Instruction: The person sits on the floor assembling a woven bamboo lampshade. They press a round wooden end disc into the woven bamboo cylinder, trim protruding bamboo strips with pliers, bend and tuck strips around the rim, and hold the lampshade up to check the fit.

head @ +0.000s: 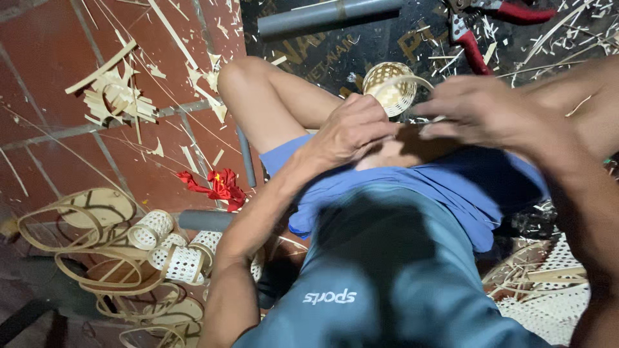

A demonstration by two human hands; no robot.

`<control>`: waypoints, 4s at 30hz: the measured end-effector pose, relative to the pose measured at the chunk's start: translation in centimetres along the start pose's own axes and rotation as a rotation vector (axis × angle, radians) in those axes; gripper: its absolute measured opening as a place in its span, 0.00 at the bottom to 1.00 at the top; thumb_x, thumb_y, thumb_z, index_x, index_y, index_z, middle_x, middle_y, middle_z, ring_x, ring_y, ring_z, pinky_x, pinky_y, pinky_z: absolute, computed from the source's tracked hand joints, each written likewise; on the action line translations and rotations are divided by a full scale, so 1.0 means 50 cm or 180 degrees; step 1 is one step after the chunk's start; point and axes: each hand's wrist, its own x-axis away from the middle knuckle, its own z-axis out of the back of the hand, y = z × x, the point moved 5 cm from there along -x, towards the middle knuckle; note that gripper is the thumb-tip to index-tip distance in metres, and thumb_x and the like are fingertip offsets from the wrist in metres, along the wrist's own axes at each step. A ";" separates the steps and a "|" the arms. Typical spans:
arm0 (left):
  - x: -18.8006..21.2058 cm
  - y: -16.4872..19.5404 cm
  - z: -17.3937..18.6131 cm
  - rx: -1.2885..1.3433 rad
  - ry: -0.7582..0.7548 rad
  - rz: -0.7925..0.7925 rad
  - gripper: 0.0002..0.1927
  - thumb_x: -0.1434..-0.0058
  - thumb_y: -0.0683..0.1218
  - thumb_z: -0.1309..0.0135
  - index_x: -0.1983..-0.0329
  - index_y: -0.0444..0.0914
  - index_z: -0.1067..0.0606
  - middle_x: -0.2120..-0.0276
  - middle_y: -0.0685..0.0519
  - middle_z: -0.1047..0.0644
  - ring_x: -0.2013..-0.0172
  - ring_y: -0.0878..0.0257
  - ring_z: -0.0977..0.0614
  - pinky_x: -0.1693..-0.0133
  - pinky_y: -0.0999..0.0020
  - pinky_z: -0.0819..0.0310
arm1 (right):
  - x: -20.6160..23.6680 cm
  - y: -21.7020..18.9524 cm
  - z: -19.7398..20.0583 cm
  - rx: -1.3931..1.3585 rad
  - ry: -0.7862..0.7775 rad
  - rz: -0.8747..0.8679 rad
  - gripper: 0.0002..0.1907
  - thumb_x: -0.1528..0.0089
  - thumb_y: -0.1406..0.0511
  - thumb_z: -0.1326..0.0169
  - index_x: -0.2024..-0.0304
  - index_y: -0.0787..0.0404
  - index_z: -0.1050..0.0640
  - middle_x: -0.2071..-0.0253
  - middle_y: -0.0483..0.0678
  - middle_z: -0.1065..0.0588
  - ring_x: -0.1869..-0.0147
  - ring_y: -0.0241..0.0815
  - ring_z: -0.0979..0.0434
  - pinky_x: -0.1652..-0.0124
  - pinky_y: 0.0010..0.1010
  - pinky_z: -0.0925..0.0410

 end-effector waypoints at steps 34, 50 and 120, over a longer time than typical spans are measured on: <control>0.037 -0.077 -0.158 -0.1251 0.0972 0.1644 0.07 0.45 0.43 0.37 0.62 0.43 0.19 0.70 0.58 0.27 0.61 0.57 0.27 0.60 0.58 0.40 | -0.030 0.039 -0.137 0.1402 0.0079 0.0569 0.11 0.47 0.66 0.45 0.64 0.61 0.18 0.47 0.51 0.24 0.50 0.45 0.26 0.52 0.36 0.32; 0.031 -0.133 -0.157 -0.1005 0.0347 0.2101 0.08 0.48 0.40 0.46 0.68 0.39 0.17 0.66 0.49 0.19 0.56 0.47 0.24 0.58 0.50 0.31 | -0.041 0.037 -0.145 0.1342 0.0215 0.0675 0.12 0.46 0.67 0.46 0.60 0.62 0.18 0.56 0.47 0.25 0.49 0.44 0.26 0.49 0.35 0.32; 0.071 -0.135 -0.086 -0.0342 -0.0143 0.0144 0.14 0.44 0.40 0.40 0.54 0.38 0.22 0.67 0.51 0.30 0.59 0.54 0.28 0.55 0.58 0.35 | -0.046 0.025 -0.144 0.0103 0.0924 0.0008 0.11 0.43 0.68 0.36 0.58 0.62 0.20 0.65 0.51 0.26 0.60 0.52 0.24 0.62 0.40 0.29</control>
